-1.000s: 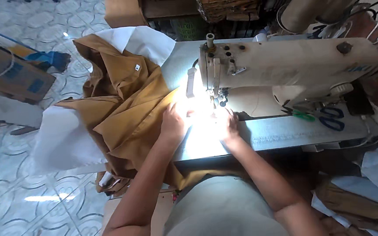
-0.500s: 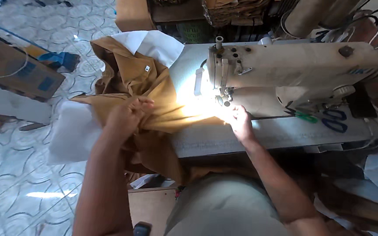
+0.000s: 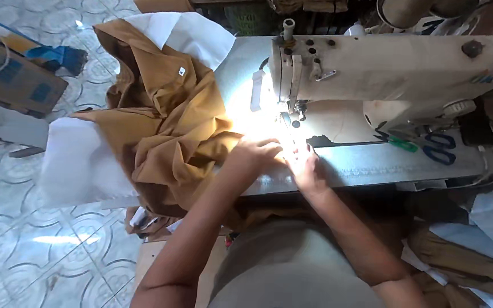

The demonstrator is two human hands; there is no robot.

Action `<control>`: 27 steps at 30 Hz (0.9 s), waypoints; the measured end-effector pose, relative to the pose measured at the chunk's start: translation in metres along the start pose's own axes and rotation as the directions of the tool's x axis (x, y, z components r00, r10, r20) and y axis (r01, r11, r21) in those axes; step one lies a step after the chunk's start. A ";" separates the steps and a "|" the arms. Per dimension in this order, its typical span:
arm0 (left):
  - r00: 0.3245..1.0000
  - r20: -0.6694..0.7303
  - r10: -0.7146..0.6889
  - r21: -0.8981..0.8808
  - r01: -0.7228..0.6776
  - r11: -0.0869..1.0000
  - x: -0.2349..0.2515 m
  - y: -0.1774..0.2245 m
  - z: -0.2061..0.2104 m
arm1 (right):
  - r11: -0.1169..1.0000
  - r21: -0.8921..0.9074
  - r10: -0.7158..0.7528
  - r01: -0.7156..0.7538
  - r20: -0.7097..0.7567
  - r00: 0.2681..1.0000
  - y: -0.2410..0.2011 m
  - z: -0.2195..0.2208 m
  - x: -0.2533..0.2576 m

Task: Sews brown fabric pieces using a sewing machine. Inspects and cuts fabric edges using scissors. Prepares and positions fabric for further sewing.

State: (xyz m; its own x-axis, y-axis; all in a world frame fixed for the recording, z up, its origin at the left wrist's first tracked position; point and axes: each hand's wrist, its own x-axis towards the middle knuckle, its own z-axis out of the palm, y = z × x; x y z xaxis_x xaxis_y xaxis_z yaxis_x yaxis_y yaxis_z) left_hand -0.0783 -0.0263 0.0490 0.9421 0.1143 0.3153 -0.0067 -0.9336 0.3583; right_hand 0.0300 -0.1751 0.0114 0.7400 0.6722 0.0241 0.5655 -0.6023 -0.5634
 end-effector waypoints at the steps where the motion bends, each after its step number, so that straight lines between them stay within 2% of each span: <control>1: 1.000 0.024 0.017 -0.003 -0.017 1.000 0.000 -0.005 0.016 | 1.000 -0.022 -0.011 0.011 -0.001 1.000 0.001 0.002 -0.001; 5: 0.998 0.053 -0.027 0.005 0.027 1.000 -0.012 -0.021 0.043 | 0.999 -0.033 -0.032 0.032 -0.006 0.999 0.001 0.001 -0.002; 8: 0.999 0.031 -0.024 0.004 0.024 1.000 -0.011 -0.022 0.048 | 0.993 0.113 0.017 -0.019 0.020 1.000 0.003 -0.010 0.005; 10: 0.999 0.016 -0.028 0.077 0.027 0.997 -0.003 -0.022 0.055 | 0.962 0.271 0.040 -0.041 0.007 0.999 0.011 -0.015 0.013; 13: 0.997 -0.009 -0.071 0.142 0.072 0.987 0.017 -0.019 0.061 | 0.806 0.558 0.154 -0.197 0.124 0.980 0.015 -0.022 0.030; 16: 0.995 -0.058 -0.083 0.137 0.091 0.986 0.031 -0.017 0.064 | 0.609 0.715 0.240 -0.342 0.245 0.939 0.018 -0.023 0.037; 18: 0.993 -0.106 -0.052 0.167 0.070 0.983 0.033 -0.019 0.060 | 0.553 0.744 0.251 -0.375 0.280 0.927 0.022 -0.021 0.036; 19: 0.995 -0.087 -0.052 0.196 0.069 0.978 0.033 -0.020 0.057 | 0.546 0.742 0.258 -0.389 0.293 0.921 0.023 -0.019 0.036; 23: 0.996 0.036 -0.078 0.341 0.061 0.938 0.026 -0.019 0.042 | 0.583 0.694 0.289 -0.423 0.310 0.906 0.023 -0.014 0.039; 27: 0.999 0.020 0.028 0.320 -0.033 0.947 0.017 -0.026 0.043 | 0.584 0.691 0.296 -0.426 0.307 0.905 0.025 -0.015 0.037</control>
State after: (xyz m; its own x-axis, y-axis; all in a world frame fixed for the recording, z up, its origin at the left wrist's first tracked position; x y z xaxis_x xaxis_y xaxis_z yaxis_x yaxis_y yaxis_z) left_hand -0.0474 -0.0145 0.0076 0.9480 0.0812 0.3077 0.0699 -0.9964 0.0474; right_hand 0.0769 -0.1716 0.0104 0.7248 0.5621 -0.3984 -0.2366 -0.3400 -0.9102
